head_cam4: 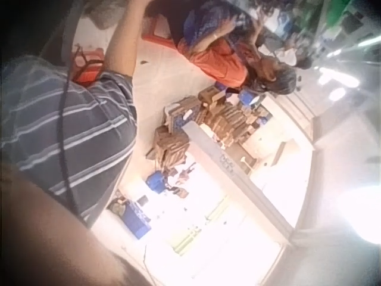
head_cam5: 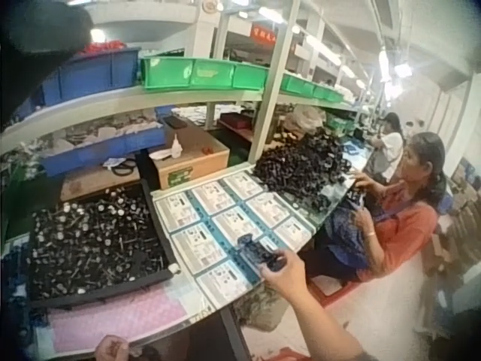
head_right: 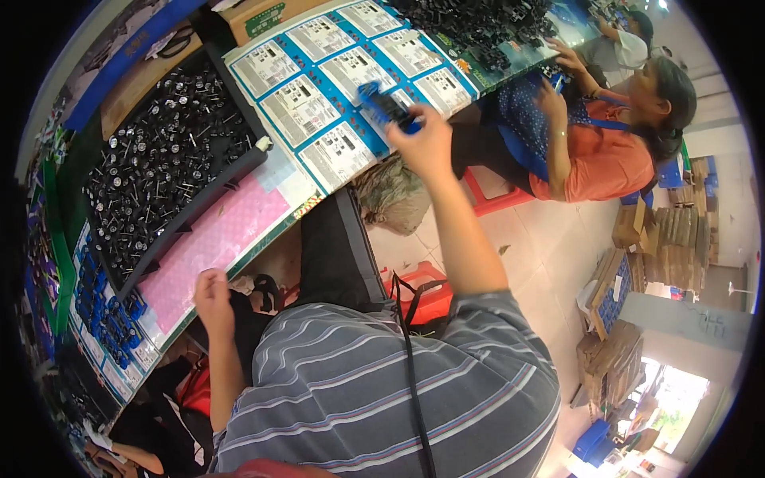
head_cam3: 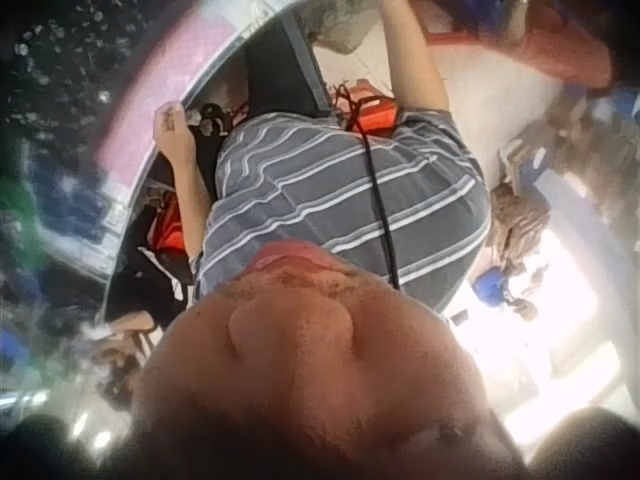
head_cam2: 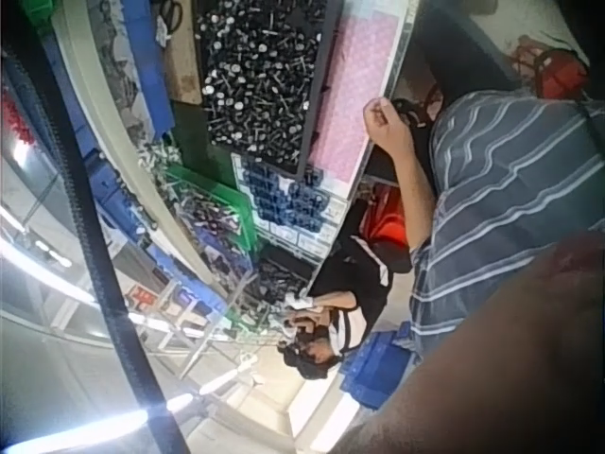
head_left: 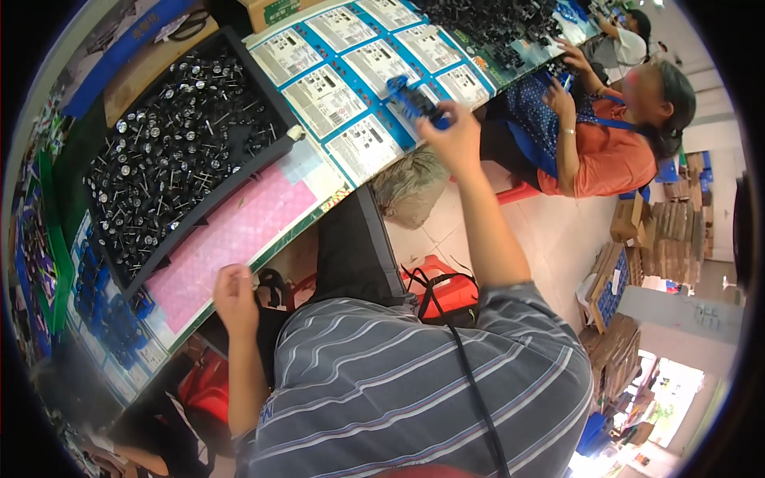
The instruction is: The person assembles toy cars by taking wheel axles from a tray, attaching them onto toy car chassis by hand, and placing the assembled cars on the table.
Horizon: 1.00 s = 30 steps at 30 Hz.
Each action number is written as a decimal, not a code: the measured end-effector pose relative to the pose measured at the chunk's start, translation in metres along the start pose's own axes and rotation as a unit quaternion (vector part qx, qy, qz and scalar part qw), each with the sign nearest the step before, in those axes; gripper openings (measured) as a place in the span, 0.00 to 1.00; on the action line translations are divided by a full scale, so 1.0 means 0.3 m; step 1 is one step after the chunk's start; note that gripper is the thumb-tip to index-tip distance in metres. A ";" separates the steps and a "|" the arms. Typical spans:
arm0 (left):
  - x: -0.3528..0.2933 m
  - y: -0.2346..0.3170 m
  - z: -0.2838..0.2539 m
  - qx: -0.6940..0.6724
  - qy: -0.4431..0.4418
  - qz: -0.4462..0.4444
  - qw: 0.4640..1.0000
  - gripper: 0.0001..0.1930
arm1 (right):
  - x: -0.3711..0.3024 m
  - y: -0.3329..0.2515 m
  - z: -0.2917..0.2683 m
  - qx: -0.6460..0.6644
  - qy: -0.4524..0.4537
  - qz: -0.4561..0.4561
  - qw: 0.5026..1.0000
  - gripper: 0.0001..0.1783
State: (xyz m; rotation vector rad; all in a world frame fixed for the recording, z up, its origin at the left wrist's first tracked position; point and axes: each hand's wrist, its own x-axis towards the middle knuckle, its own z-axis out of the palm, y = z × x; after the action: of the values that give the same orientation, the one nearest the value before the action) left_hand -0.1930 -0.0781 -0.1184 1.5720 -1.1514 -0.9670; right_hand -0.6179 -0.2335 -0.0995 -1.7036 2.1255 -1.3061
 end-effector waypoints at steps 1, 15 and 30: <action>0.005 0.006 0.022 -0.055 -0.064 -0.027 0.996 0.05 | -0.081 -0.060 0.006 0.071 -0.042 0.048 0.995 0.26; -0.042 0.071 0.071 -0.428 -0.134 -0.101 0.888 0.28 | -0.217 -0.670 0.127 0.221 -0.325 -0.249 0.885 0.25; -0.158 0.005 -0.021 -0.395 -0.064 -0.120 0.909 0.16 | 0.072 -0.778 0.633 -0.238 -0.319 -0.304 0.866 0.11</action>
State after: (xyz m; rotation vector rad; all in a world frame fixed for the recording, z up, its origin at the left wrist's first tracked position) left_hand -0.1994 -0.0312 -0.1122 0.9961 -0.5180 -1.4833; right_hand -0.3449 -0.3526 -0.0512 -2.6594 1.6226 -0.1417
